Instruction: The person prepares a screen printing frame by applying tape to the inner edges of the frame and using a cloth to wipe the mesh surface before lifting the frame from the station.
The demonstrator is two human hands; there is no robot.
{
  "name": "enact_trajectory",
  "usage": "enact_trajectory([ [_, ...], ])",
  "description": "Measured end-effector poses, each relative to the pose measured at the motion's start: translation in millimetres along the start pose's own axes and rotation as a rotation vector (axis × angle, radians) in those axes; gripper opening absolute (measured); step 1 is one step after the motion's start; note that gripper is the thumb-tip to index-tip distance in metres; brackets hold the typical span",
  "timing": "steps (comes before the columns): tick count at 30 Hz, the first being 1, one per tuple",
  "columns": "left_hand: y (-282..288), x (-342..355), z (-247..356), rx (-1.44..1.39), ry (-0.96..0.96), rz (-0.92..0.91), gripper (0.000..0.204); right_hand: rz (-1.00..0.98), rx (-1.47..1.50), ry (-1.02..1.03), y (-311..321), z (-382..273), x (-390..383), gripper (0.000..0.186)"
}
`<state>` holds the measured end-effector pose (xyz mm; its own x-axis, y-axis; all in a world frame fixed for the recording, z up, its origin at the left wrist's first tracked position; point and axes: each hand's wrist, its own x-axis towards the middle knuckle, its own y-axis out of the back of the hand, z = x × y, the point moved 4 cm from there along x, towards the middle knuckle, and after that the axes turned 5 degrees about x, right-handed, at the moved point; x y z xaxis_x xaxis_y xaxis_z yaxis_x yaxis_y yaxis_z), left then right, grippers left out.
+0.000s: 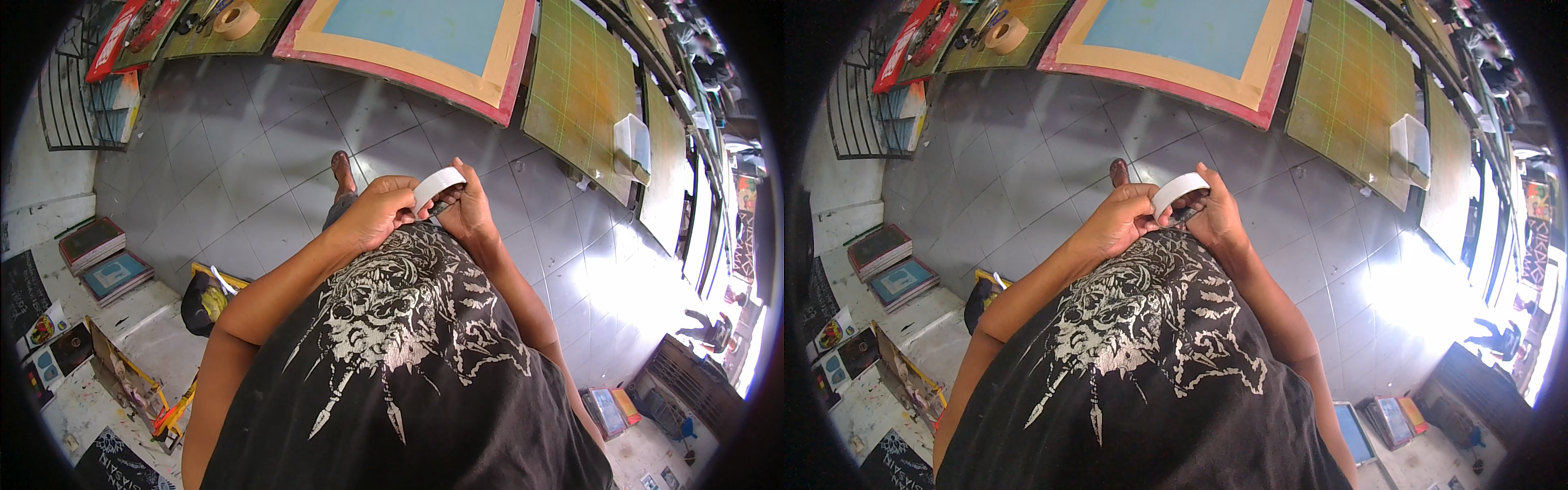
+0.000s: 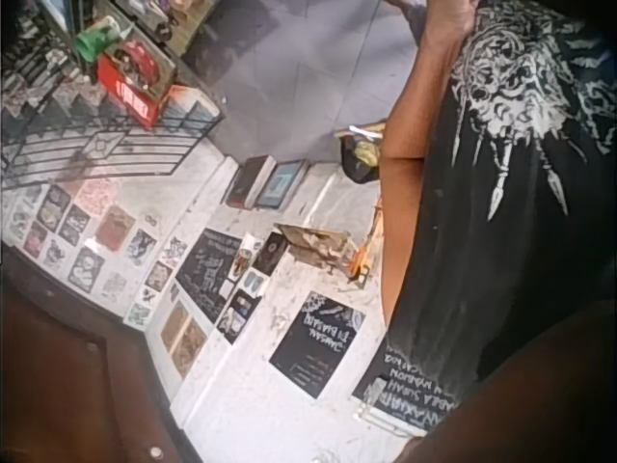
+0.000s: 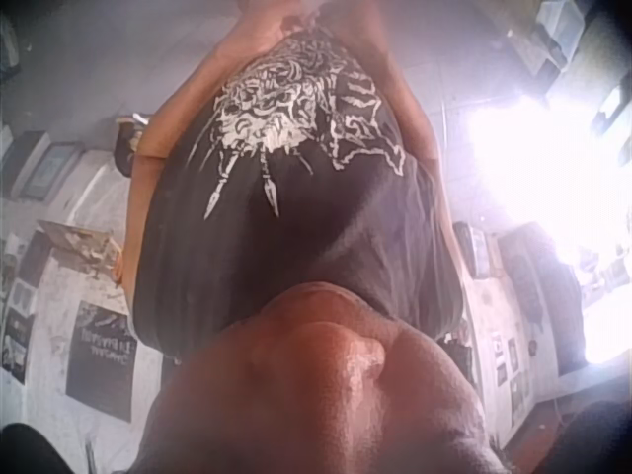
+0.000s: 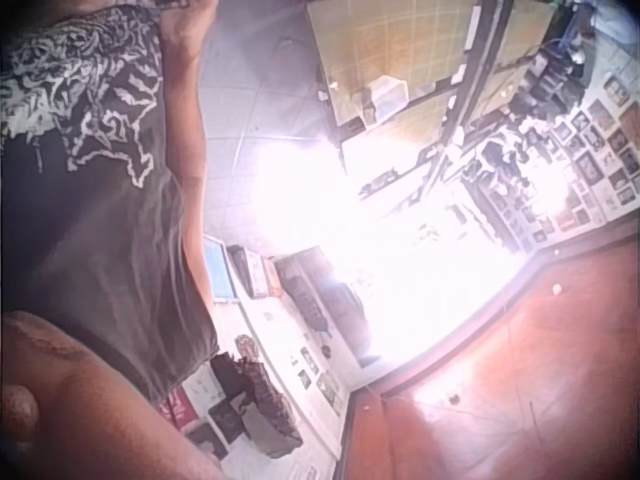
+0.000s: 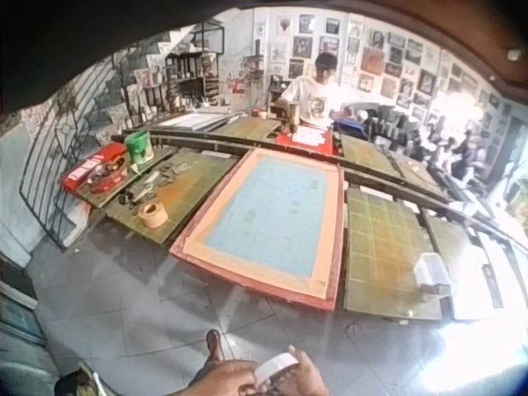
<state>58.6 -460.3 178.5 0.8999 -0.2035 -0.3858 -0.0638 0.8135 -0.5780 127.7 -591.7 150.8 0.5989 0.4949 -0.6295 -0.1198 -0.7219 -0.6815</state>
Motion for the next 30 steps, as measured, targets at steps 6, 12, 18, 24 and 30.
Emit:
enact_trajectory([
  [6, 1.6, 1.2, -1.0, -0.036, 0.026, 0.028, 0.023, -0.05, 0.003, 0.004, 1.4, -3.9, 2.3, 0.033],
  [12, 4.0, 2.5, -0.8, -0.009, 0.072, 0.055, 0.024, 0.018, -0.023, 0.025, -0.1, -3.7, 2.8, 0.032],
  [18, 4.6, 2.3, 1.9, 0.031, 0.074, 0.024, 0.025, 0.035, -0.031, 0.008, 0.2, -2.9, 4.4, 0.032],
  [24, 8.4, 0.6, 0.1, -0.009, 0.056, 0.022, 0.026, 0.003, -0.035, -0.006, -5.4, -2.9, 6.4, 0.034],
  [30, 10.6, 0.2, 4.6, -0.08, 0.064, 0.045, 0.025, -0.033, -0.074, 0.008, -6.6, -2.5, 9.4, 0.033],
])
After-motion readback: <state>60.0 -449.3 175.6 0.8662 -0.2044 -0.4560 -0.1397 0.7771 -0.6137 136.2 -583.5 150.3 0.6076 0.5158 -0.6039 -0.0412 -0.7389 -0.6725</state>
